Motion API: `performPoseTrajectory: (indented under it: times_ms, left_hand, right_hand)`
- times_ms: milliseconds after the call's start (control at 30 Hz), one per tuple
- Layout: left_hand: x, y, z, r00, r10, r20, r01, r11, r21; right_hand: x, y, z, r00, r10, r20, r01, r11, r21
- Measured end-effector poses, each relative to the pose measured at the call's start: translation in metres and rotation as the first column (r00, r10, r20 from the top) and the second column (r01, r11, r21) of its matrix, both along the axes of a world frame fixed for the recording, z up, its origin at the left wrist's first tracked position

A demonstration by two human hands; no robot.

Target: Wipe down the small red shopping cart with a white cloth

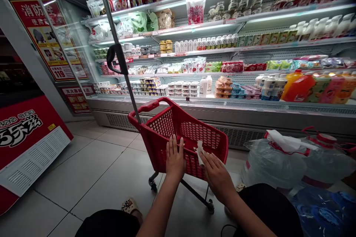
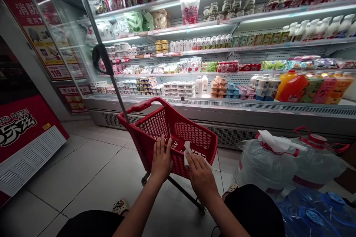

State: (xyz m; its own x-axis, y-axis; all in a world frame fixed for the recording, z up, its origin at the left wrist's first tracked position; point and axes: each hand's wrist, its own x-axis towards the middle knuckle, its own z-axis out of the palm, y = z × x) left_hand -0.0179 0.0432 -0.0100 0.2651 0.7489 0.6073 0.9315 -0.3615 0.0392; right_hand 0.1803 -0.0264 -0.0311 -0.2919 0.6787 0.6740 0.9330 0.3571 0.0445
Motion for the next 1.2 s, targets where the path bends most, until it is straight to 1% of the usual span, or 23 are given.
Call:
performPoseTrajectory:
  times_ms: [100,167,233,267,367,500,600,700,767,833,967,1033,1100,1200]
  left_hand:
    - [0.002,0.003,-0.008,1.000,0.023,-0.003,-0.023,1.000,0.013]
    - [0.000,0.005,-0.009,0.999,0.030,-0.018,-0.029,0.999,0.019]
    - [-0.003,0.007,-0.008,0.999,0.033,-0.039,-0.032,0.999,0.026]
    - [-0.006,0.007,-0.007,0.998,0.030,-0.048,-0.029,0.999,0.028]
    - [-0.011,0.005,0.000,0.999,0.005,-0.050,-0.004,1.000,0.006]
    - [-0.015,0.006,0.009,0.999,-0.050,-0.020,0.049,0.996,-0.073]
    - [-0.020,0.016,0.013,0.997,-0.074,0.006,0.074,0.987,-0.146]
    - [-0.025,0.030,0.016,0.997,-0.077,0.032,0.082,0.969,-0.232]
    - [-0.024,0.036,0.015,0.997,-0.056,0.047,0.066,0.962,-0.265]
    - [-0.018,0.036,0.011,0.998,-0.019,0.059,0.034,0.963,-0.268]
    - [0.003,0.024,-0.006,0.998,-0.018,0.056,0.030,0.975,-0.219]
    - [0.008,0.018,-0.013,0.999,-0.022,0.047,0.030,0.982,-0.185]
    - [0.004,0.016,-0.015,0.999,-0.010,0.033,0.016,0.986,-0.169]
    - [-0.012,0.018,-0.009,1.000,0.004,0.009,-0.003,0.984,-0.176]
  right_hand:
    - [-0.030,0.021,0.009,0.999,0.043,0.018,-0.042,0.999,-0.021]
    - [-0.048,0.033,0.016,0.997,0.073,0.030,-0.072,0.997,-0.043]
    - [-0.057,0.040,0.021,0.996,0.089,0.029,-0.087,0.994,-0.065]
    - [-0.057,0.040,0.022,0.996,0.090,0.023,-0.088,0.993,-0.075]
    - [-0.040,0.031,0.020,0.997,0.074,0.006,-0.073,0.992,-0.105]
    - [0.002,0.010,0.010,0.999,0.046,0.015,-0.044,0.992,-0.121]
    - [0.025,-0.002,0.001,0.999,0.025,0.045,-0.020,0.994,-0.106]
    - [0.030,-0.011,-0.007,0.998,-0.024,0.054,0.028,0.996,-0.080]
    - [0.024,-0.015,-0.010,0.998,-0.047,0.043,0.049,0.997,-0.065]
    - [0.014,-0.018,-0.011,0.999,-0.036,0.033,0.038,0.998,-0.048]
    - [-0.011,-0.017,-0.007,0.999,0.038,0.033,-0.036,0.999,-0.039]
    - [-0.025,-0.013,-0.004,0.997,0.070,0.039,-0.068,0.996,-0.049]
    - [-0.037,-0.009,-0.001,0.995,0.098,0.034,-0.096,0.994,-0.052]
    - [-0.047,-0.013,-0.001,0.989,0.146,0.013,-0.145,0.988,-0.043]
